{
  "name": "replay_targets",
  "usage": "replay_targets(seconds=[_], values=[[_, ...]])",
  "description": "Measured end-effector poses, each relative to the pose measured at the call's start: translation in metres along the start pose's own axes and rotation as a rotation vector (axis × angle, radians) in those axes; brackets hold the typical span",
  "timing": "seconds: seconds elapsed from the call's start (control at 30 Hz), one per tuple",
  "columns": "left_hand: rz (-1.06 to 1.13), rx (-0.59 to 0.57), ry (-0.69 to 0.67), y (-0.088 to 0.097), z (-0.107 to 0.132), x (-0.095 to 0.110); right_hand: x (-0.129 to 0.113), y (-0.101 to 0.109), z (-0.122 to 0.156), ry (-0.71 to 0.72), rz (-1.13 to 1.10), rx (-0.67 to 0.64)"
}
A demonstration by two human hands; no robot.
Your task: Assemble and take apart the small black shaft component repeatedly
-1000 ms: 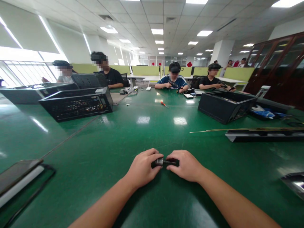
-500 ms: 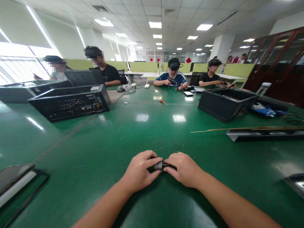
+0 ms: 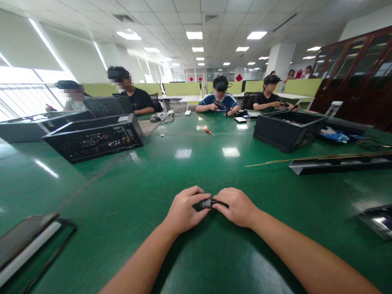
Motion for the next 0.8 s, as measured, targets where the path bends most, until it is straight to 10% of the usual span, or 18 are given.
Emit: replay_targets(seconds=[0.8], values=[[0.012, -0.078, 0.059, -0.011, 0.004, 0.002, 0.000, 0.004, 0.006, 0.009, -0.003, -0.074]])
Point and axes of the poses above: each hand's wrist, its own z-axis away from the middle knuckle, its own y-axis out of the back of the hand, x = y × z, the point moved 8 cm from there along -z, towards the middle knuckle, and after that the axes turned 13 degrees about z, right-handed, at the moved point
